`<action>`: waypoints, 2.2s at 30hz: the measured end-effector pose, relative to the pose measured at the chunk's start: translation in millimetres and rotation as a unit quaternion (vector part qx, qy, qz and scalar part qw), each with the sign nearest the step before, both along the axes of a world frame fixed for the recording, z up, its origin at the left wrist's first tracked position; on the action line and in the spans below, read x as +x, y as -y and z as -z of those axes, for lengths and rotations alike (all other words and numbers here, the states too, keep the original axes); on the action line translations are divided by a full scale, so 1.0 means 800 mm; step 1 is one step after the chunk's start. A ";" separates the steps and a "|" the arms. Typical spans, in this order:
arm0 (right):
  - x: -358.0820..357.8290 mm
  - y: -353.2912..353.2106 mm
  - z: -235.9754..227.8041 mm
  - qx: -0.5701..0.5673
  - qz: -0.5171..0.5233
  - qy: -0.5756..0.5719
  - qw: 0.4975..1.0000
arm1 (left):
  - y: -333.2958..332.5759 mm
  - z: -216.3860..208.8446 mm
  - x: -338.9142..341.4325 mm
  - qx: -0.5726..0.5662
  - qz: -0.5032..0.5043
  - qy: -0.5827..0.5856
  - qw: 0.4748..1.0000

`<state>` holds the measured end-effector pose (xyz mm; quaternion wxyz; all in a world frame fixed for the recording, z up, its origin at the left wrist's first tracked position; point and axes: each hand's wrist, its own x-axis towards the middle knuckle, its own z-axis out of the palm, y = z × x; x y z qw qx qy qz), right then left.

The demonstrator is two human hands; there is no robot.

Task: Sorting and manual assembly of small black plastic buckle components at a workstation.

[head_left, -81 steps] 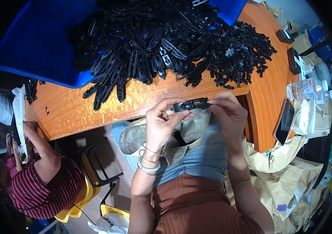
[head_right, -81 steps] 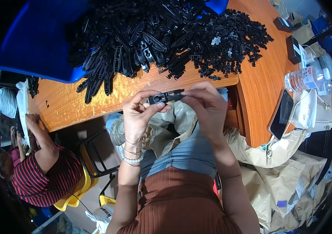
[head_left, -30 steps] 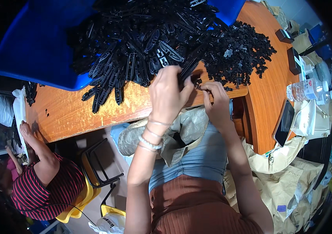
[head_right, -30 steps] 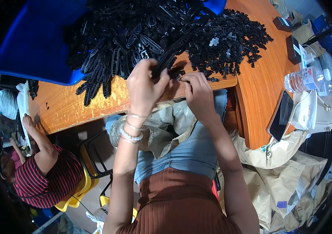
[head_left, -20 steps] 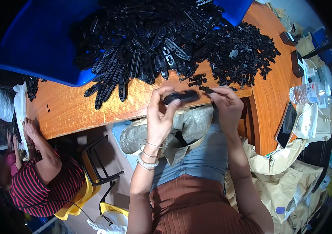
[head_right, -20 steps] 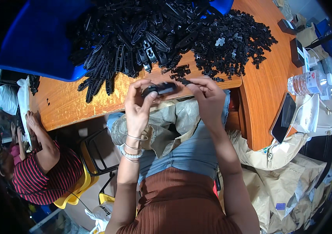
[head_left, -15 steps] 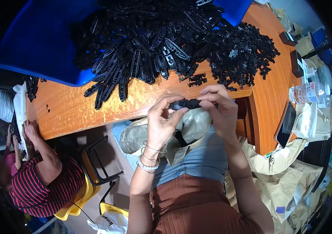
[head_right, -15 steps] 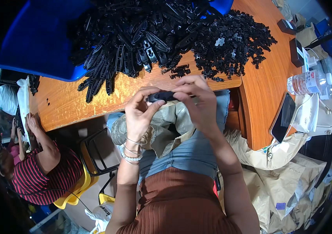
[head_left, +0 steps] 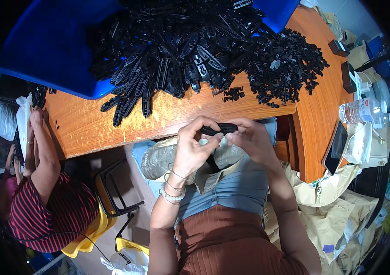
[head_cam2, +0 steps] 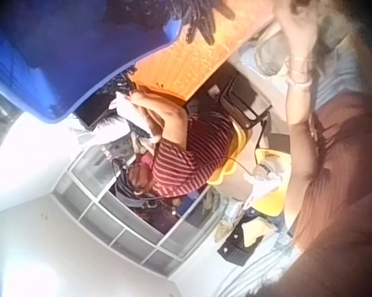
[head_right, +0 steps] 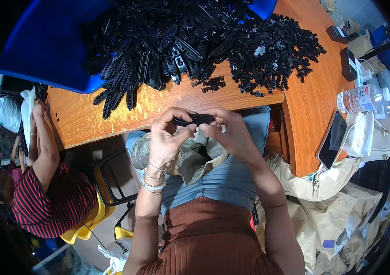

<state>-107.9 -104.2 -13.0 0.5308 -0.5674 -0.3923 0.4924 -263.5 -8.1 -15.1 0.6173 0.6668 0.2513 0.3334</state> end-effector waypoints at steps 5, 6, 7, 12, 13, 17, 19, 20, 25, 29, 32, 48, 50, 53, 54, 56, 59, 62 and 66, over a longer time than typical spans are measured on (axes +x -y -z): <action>-0.001 0.013 0.012 0.011 -0.018 0.001 1.000 | 0.002 -0.016 -0.009 -0.063 0.048 -0.077 0.994; 0.000 0.017 0.015 0.018 -0.019 -0.021 0.999 | 0.000 -0.014 -0.010 -0.062 0.049 -0.076 0.994; 0.003 0.021 0.017 0.019 -0.020 -0.021 0.999 | -0.005 -0.015 -0.010 0.067 0.072 -0.109 0.989; 0.009 0.026 0.021 0.005 -0.123 0.144 0.982 | -0.044 -0.051 0.017 0.312 0.023 -0.174 0.934; 0.010 0.018 0.016 0.033 -0.098 0.130 0.986 | -0.058 -0.050 0.035 0.387 -0.034 -0.163 0.907; 0.040 -0.031 0.025 0.183 0.146 0.450 0.862 | -0.114 -0.040 0.097 0.599 -0.095 -0.220 0.764; 0.046 -0.051 0.016 0.189 0.173 0.547 0.797 | -0.126 -0.038 0.103 0.608 -0.077 -0.237 0.754; 0.047 -0.054 0.015 0.190 0.174 0.547 0.796 | -0.129 -0.038 0.105 0.616 -0.057 -0.255 0.744; 0.040 -0.055 0.025 0.210 0.177 0.579 0.767 | -0.131 -0.040 0.101 0.596 -0.084 -0.112 0.791; 0.044 -0.046 0.040 0.231 0.193 0.557 0.774 | -0.086 -0.060 0.081 0.370 -0.137 -0.013 0.919; 0.043 -0.041 0.044 0.244 0.195 0.525 0.792 | -0.056 -0.061 0.047 0.050 -0.105 -0.017 0.993; -0.021 -0.016 -0.007 0.175 0.193 0.186 0.947 | 0.008 0.000 0.016 -0.247 -0.035 0.038 0.968; -0.024 -0.021 -0.010 0.148 0.246 0.065 0.956 | 0.011 -0.015 0.019 -0.335 -0.041 0.076 0.938; -0.016 -0.015 -0.015 0.129 0.145 0.125 0.973 | 0.010 -0.003 0.010 -0.278 0.005 0.166 0.946; -0.017 -0.015 -0.015 0.129 0.143 0.125 0.973 | 0.008 0.000 0.004 -0.277 0.002 0.167 0.946; -0.015 -0.014 -0.017 0.185 0.102 0.191 0.959 | 0.005 -0.014 0.001 -0.207 0.039 0.027 0.977; -0.014 -0.012 -0.023 0.227 0.093 0.276 0.929 | 0.011 -0.004 0.002 -0.196 0.014 0.019 0.980; -0.009 -0.012 -0.023 0.257 0.073 0.397 0.878 | 0.013 -0.013 0.001 -0.227 0.004 0.043 0.973; -0.006 -0.009 -0.023 0.275 0.046 0.451 0.848 | 0.014 -0.014 -0.003 -0.245 0.007 0.055 0.968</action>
